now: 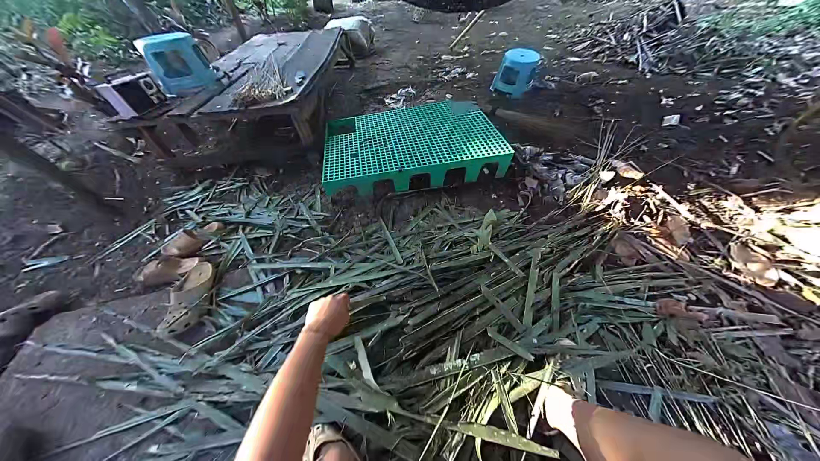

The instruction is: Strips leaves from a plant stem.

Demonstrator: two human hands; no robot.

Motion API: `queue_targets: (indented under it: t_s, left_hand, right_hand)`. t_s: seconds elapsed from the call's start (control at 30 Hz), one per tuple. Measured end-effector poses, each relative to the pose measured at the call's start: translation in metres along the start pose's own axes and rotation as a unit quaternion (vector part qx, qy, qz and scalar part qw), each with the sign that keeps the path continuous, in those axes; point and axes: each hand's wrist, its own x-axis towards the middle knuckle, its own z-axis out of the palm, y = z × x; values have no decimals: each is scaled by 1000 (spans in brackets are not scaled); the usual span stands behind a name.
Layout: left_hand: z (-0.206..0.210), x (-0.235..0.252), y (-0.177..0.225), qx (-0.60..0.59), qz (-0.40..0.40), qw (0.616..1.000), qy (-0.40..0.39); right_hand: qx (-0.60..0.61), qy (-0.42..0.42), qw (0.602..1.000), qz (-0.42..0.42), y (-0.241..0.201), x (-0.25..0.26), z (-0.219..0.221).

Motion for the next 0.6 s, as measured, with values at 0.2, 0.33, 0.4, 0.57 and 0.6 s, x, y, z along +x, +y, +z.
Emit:
queue_targets:
  t_s: [0.2, 0.33, 0.4, 0.57, 0.6]
  left_hand:
    - [-99, -89, -27, 4, 14, 996, 83]
    - [-140, -166, -33, 11, 8, 990, 143]
    - [-158, -206, -37, -1, 7, 981, 191]
    - [-167, -272, -41, -155, 109, 890, 415]
    - [-161, -273, -32, -212, 141, 873, 416]
  right_hand:
    - [0, -209, 978, -28, 31, 18, -7]
    - [-126, -348, 924, -98, 5, 32, 44]
    - [-141, -414, 891, -119, -2, 35, 72]
    - [-54, -489, 861, -132, -11, 31, 113]
    - [-28, -494, 861, -115, -11, 29, 121]
